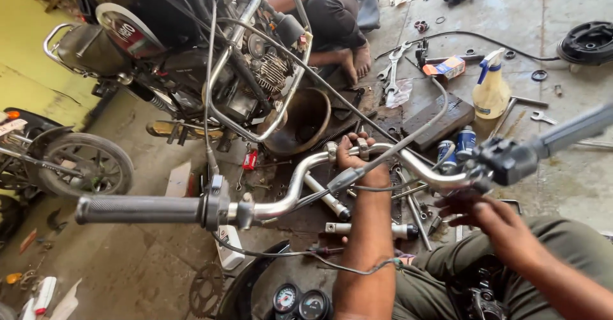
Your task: Repairing motorcycle front forks and handlebar assembly.
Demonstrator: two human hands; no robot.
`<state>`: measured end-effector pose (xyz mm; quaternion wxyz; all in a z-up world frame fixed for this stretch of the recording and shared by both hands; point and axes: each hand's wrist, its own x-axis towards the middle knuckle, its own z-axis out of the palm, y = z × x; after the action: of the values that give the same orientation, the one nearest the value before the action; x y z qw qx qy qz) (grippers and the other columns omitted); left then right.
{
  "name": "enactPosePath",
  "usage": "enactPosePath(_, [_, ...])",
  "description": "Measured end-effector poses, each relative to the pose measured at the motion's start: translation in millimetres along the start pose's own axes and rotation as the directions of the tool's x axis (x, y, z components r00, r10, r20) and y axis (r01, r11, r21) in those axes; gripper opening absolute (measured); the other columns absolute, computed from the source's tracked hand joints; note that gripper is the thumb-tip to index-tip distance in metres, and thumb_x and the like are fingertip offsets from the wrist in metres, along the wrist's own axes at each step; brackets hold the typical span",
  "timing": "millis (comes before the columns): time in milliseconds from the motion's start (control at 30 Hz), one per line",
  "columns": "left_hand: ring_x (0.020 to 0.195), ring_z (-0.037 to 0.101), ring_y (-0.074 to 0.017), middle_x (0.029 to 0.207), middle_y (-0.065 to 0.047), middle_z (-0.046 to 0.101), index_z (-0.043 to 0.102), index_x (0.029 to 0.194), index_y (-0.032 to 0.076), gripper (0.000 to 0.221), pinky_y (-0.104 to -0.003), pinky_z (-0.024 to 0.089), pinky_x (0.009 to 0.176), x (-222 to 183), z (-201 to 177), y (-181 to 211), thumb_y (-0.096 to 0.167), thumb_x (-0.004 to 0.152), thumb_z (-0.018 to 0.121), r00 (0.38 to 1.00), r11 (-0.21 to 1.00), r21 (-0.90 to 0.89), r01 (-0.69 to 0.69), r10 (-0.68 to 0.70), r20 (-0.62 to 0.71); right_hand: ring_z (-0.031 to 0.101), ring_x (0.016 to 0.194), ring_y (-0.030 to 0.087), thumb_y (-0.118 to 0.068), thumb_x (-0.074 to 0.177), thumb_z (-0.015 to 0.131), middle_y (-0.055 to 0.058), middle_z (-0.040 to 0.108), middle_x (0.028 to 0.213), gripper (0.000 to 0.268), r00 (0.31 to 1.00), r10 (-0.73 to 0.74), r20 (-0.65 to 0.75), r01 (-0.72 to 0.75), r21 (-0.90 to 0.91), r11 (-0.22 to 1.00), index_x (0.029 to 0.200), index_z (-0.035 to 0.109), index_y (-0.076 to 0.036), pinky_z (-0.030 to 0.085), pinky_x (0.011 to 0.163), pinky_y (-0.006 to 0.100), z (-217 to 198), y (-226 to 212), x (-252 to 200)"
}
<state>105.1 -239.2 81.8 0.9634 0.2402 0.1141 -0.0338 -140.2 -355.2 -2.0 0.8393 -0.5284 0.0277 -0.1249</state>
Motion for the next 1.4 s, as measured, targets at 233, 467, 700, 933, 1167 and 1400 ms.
enactPosePath(233, [0.063,0.06,-0.019,0.079,-0.009,0.063,0.059,0.084,0.01,0.014,-0.027,0.052,0.053,-0.6,-16.0,14.2,0.024,0.087,0.062,0.979,0.996,-0.014,0.092,-0.088,0.182,0.073,0.097,0.03,-0.044,0.104,0.051,0.02,0.079,0.101,0.055,0.909,0.183,-0.375,-0.373,-0.533,0.76,0.108,0.076,0.004,0.057,0.092,0.042,-74.6,13.0,-29.3])
enactPosePath(467, [0.073,0.066,-0.0226,0.079,-0.006,0.063,0.055,0.091,0.014,0.01,-0.03,0.05,0.051,69.2,-62.5,47.1,0.016,0.086,0.063,0.967,1.0,0.006,0.0,-0.002,0.255,0.072,0.07,0.01,-0.055,0.086,0.073,-0.007,0.08,0.08,0.035,0.936,0.259,0.239,0.088,-0.869,0.487,0.1,0.088,-0.026,0.056,0.063,0.031,-25.9,-114.5,-2.3])
enactPosePath(700, [0.078,0.066,-0.0227,0.083,-0.006,0.063,0.056,0.091,0.012,0.014,-0.033,0.051,0.056,57.0,-54.4,106.2,0.005,0.082,0.065,0.977,0.964,0.216,-0.153,0.116,0.177,0.071,0.086,0.036,-0.058,0.095,0.057,0.016,0.075,0.093,0.05,0.936,0.288,0.2,0.157,-0.974,0.166,0.109,0.077,-0.014,0.056,0.079,0.047,80.7,-107.3,145.7])
enactPosePath(933, [0.084,0.062,-0.0253,0.088,-0.007,0.058,0.054,0.086,0.013,0.016,-0.035,0.051,0.059,77.1,-70.1,126.1,0.005,0.079,0.066,0.908,0.95,0.242,-0.198,0.085,0.411,0.073,0.088,0.035,-0.051,0.102,0.058,0.02,0.077,0.096,0.053,0.884,0.255,0.393,0.254,-0.859,0.445,0.112,0.074,-0.002,0.056,0.084,0.045,148.5,55.9,275.2])
enactPosePath(1167, [0.091,0.055,-0.025,0.094,-0.006,0.051,0.048,0.078,0.011,0.023,-0.033,0.051,0.064,75.3,-31.6,122.4,0.015,0.082,0.071,0.757,0.987,0.159,-0.015,-0.093,0.647,0.073,0.072,0.025,-0.058,0.095,0.067,0.014,0.08,0.087,0.06,0.883,0.465,0.062,-0.043,-0.976,0.212,0.1,0.083,-0.001,0.057,0.075,0.039,90.3,81.3,303.1])
enactPosePath(1400, [0.088,0.054,-0.0244,0.095,-0.009,0.05,0.042,0.077,0.01,0.035,-0.03,0.051,0.065,46.1,-15.7,81.1,0.024,0.088,0.072,0.474,0.939,0.194,0.283,-0.313,0.823,0.078,0.073,0.021,-0.041,0.087,0.076,0.01,0.081,0.099,0.049,0.926,0.372,0.06,-0.175,-0.805,0.567,0.123,0.071,-0.01,0.063,0.068,0.037,93.8,-0.1,239.3])
